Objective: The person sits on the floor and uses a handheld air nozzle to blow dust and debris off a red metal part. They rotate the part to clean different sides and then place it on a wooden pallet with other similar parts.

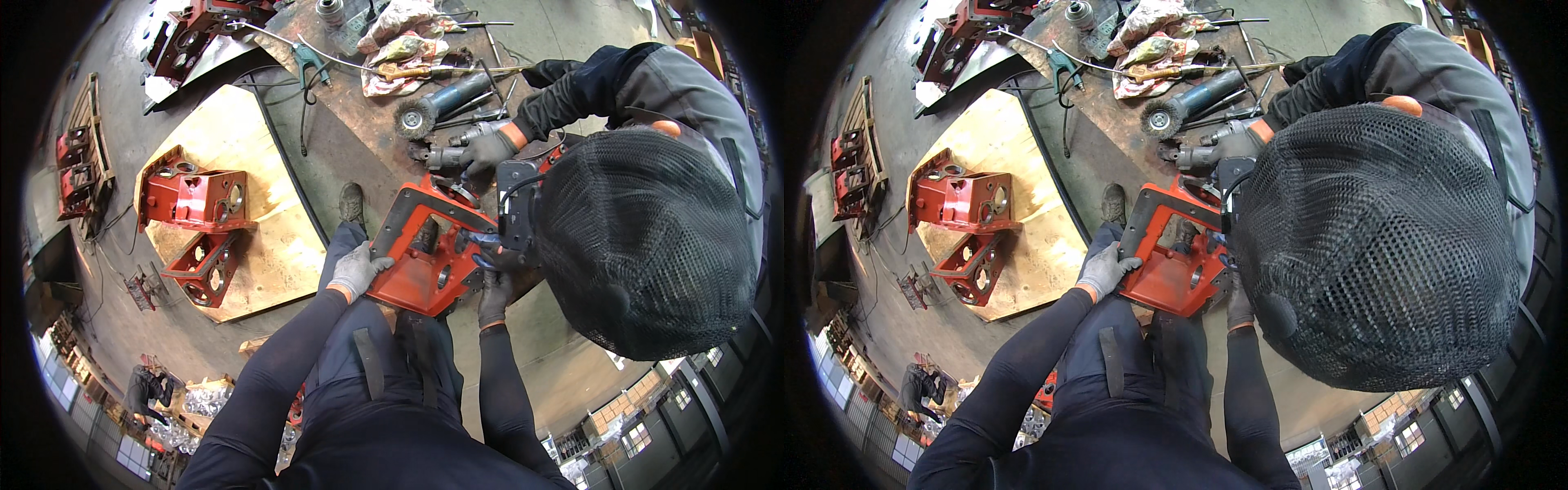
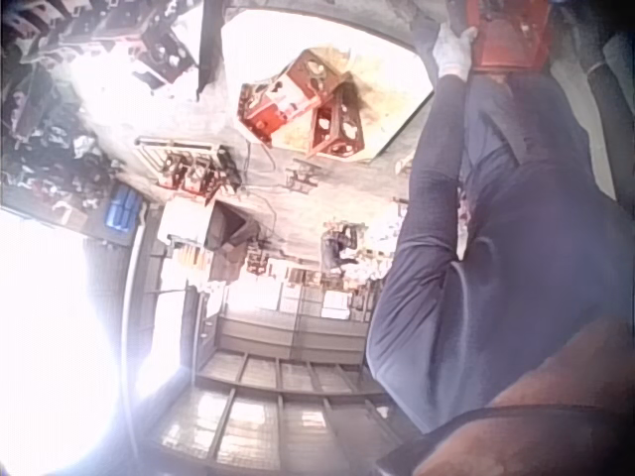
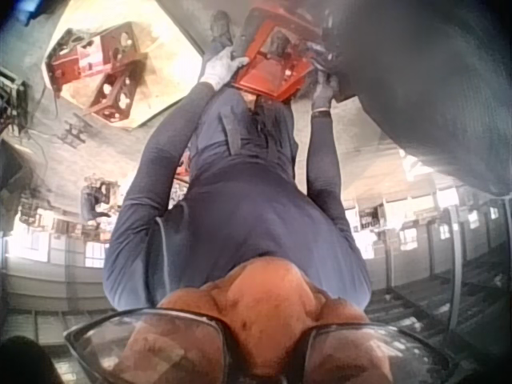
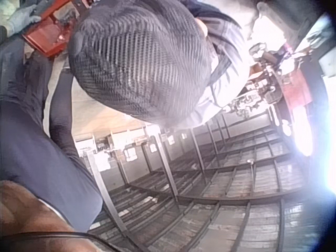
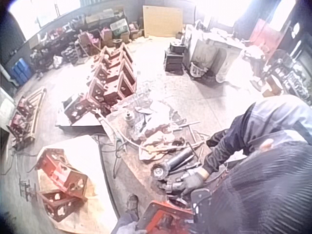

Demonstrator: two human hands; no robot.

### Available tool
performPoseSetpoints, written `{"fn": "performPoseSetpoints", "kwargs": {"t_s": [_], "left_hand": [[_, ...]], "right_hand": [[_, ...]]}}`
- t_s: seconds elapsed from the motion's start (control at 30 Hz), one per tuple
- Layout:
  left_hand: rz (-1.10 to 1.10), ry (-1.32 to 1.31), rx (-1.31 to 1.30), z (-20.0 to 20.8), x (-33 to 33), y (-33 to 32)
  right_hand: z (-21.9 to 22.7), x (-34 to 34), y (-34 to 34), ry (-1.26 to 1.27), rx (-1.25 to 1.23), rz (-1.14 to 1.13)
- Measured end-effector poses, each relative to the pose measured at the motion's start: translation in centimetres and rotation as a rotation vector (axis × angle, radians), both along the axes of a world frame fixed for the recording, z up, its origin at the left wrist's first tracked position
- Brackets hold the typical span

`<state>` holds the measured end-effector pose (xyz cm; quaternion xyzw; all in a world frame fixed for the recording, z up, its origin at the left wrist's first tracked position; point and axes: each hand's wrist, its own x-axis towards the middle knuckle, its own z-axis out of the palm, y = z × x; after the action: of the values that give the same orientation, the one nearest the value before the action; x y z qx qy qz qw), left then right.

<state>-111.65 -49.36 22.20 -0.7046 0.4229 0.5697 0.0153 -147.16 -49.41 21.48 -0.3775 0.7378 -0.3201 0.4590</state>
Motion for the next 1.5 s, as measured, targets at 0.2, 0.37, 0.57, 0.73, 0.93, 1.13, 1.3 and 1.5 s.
{"fn": "performPoseSetpoints", "kwargs": {"t_s": [0.2, 0.37, 0.57, 0.73, 0.93, 1.13, 1.3, 1.5], "left_hand": [[0.013, 0.007, 0.054, -0.1, 0.1, 0.0], [0.015, 0.014, 0.019, 0.1, 0.2, 0.0], [0.0, 0.022, 0.042, 0.2, 0.0, -0.4], [0.006, 0.009, 0.012, 0.1, 0.2, 0.0], [0.002, 0.016, 0.03, 0.3, 0.1, -0.2], [0.002, 0.012, 0.017, 0.1, 0.2, 0.0], [0.007, 0.009, 0.006, -0.1, 0.1, 0.1], [-0.004, 0.017, 0.073, -0.1, 0.0, -0.4]], "right_hand": [[0.4, 0.6, -0.2, -0.04, -0.025, -0.046], [-0.1, 0.4, 0.1, -0.001, -0.016, -0.029], [-1.6, -1.4, 1.1, 0.001, 0.037, -0.026], [-0.7, -0.2, 0.3, -0.02, -0.006, -0.025], [-0.7, -0.3, 0.4, -0.013, -0.023, -0.014], [-0.3, -0.1, 0.4, -0.026, 0.014, -0.006], [-0.9, -0.3, 0.5, 0.005, -0.032, 0.001], [-1.6, -1.0, 0.8, -0.067, 0.012, -0.065]]}}
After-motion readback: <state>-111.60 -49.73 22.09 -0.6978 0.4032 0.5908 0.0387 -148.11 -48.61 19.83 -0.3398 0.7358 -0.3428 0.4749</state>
